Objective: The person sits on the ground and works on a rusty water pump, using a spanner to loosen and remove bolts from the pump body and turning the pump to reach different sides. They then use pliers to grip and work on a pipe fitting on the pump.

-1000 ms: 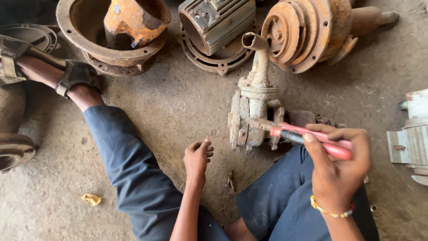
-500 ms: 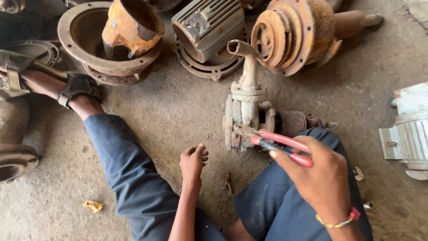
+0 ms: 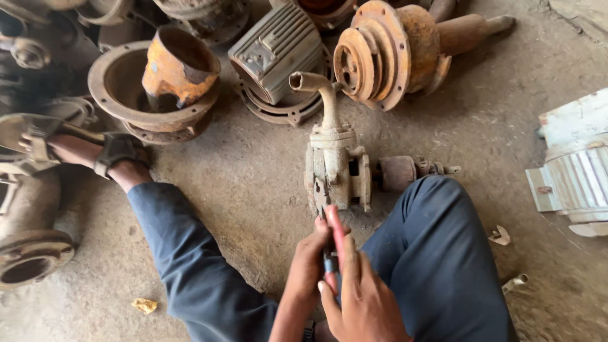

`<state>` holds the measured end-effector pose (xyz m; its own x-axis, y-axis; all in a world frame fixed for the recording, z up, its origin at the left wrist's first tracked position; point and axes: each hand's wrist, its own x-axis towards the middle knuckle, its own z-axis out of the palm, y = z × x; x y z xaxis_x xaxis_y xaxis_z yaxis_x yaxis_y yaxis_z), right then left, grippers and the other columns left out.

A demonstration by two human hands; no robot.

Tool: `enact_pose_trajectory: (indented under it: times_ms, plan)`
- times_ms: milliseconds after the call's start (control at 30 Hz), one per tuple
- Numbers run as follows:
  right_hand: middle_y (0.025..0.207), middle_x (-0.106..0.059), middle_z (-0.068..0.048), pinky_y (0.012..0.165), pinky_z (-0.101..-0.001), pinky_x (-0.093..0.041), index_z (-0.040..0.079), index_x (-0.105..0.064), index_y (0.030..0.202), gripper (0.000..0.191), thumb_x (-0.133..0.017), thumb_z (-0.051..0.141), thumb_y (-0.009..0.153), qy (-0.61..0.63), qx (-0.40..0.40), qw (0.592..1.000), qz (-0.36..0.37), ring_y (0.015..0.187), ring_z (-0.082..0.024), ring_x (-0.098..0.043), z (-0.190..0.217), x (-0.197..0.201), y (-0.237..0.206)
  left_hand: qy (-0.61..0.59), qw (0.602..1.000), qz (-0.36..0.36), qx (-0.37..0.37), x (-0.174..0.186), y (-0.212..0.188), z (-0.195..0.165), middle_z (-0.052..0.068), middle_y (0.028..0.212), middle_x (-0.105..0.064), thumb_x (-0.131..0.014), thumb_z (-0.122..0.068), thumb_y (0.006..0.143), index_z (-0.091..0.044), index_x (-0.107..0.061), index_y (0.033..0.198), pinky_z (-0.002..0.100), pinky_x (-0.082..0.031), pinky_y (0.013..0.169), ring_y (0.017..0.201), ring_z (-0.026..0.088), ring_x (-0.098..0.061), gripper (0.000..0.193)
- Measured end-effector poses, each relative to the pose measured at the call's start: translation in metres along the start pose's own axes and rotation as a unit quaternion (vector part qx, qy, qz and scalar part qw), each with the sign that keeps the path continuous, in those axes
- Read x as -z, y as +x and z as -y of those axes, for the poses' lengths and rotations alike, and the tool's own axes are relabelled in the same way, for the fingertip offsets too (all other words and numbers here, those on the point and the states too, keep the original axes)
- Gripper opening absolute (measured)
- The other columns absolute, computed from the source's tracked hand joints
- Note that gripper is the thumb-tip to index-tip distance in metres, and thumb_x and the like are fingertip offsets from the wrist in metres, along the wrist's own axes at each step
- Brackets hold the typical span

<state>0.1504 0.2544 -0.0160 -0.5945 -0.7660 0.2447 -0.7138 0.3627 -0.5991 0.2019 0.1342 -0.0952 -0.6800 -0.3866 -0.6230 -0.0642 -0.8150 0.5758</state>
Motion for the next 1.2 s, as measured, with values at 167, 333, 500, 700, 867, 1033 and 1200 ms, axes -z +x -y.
enact_pose_trajectory:
  times_ms: [167, 333, 500, 700, 867, 1033, 1200]
  plan:
    - [0.069, -0.076, -0.014, 0.06, -0.0373, -0.056, -0.004, -0.061, 0.121, 0.054, -0.077, 0.026, 0.079, 0.278, -0.317, 0.891, 0.166, 0.064, -0.023, -0.073, -0.019, -0.003, 0.017, 0.038, 0.999, -0.012, -0.002, -0.01, -0.004, -0.009, 0.012, 0.09, -0.071, -0.055, -0.042, 0.101, 0.004, -0.072, 0.116, 0.034, -0.054, 0.074, 0.079, 0.019, -0.066, 0.051]
    - [0.059, -0.064, -0.011, 0.05, -0.0305, -0.046, 0.001, -0.075, 0.111, 0.037, -0.078, 0.023, 0.082, 0.417, -0.367, 0.791, 0.258, 0.05, -0.016, -0.063, -0.048, -0.001, 0.026, 0.109, 0.994, -0.011, 0.008, -0.015, -0.009, 0.012, 0.006, 0.092, -0.076, -0.05, -0.044, 0.097, -0.004, -0.073, 0.116, 0.027, -0.058, 0.077, 0.081, 0.013, -0.071, 0.05]
    - [0.072, -0.072, -0.007, 0.06, -0.0268, -0.05, -0.007, -0.078, 0.088, 0.022, -0.078, 0.015, 0.083, 0.495, -0.41, 0.74, 0.201, 0.066, -0.014, -0.065, -0.061, 0.005, 0.027, 0.227, 0.97, 0.051, -0.065, -0.028, -0.004, 0.013, 0.001, 0.081, -0.065, -0.056, -0.044, 0.108, 0.005, -0.073, 0.107, 0.028, -0.046, 0.065, 0.073, 0.011, -0.056, 0.052]
    - [0.089, -0.077, -0.015, 0.081, -0.0402, -0.063, -0.008, -0.072, 0.095, 0.019, -0.066, 0.005, 0.082, 0.602, -0.473, 0.631, 0.123, 0.084, -0.026, -0.076, -0.084, 0.015, 0.042, 0.568, 0.815, -0.08, -0.084, -0.048, 0.024, -0.055, 0.003, 0.056, -0.059, -0.053, -0.058, 0.103, -0.002, -0.075, 0.077, 0.031, -0.04, 0.044, 0.046, 0.009, -0.051, 0.066]
    - [0.104, -0.073, -0.017, 0.094, -0.0471, -0.058, -0.008, -0.069, 0.105, 0.026, -0.062, 0.009, 0.087, 0.705, -0.447, 0.527, 0.159, 0.097, -0.029, -0.074, -0.102, 0.016, 0.059, 0.609, 0.575, -0.198, -0.51, -0.113, 0.077, -0.159, 0.0, 0.05, -0.057, -0.063, -0.046, 0.096, -0.01, -0.07, 0.073, 0.032, -0.028, 0.033, 0.035, 0.01, -0.039, 0.043]
    - [0.116, -0.074, -0.023, 0.098, -0.0489, -0.057, -0.009, -0.068, 0.109, 0.034, -0.061, 0.008, 0.08, 0.754, -0.42, 0.469, 0.19, 0.106, -0.033, -0.073, -0.109, 0.013, 0.076, 0.767, 0.446, -0.233, -0.397, -0.155, 0.154, -0.23, -0.002, 0.05, -0.053, -0.067, -0.048, 0.094, -0.012, -0.061, 0.063, 0.03, -0.025, 0.036, 0.039, 0.009, -0.034, 0.047]
    - [0.111, -0.072, -0.029, 0.096, -0.0538, -0.059, -0.012, -0.068, 0.113, 0.038, -0.064, 0.006, 0.08, 0.77, -0.407, 0.451, 0.193, 0.103, -0.038, -0.073, -0.121, 0.012, 0.082, 0.789, 0.466, -0.234, -0.325, -0.13, 0.188, -0.217, -0.004, 0.049, -0.049, -0.071, -0.05, 0.091, -0.015, -0.052, 0.053, 0.029, -0.021, 0.039, 0.042, 0.008, -0.029, 0.055]
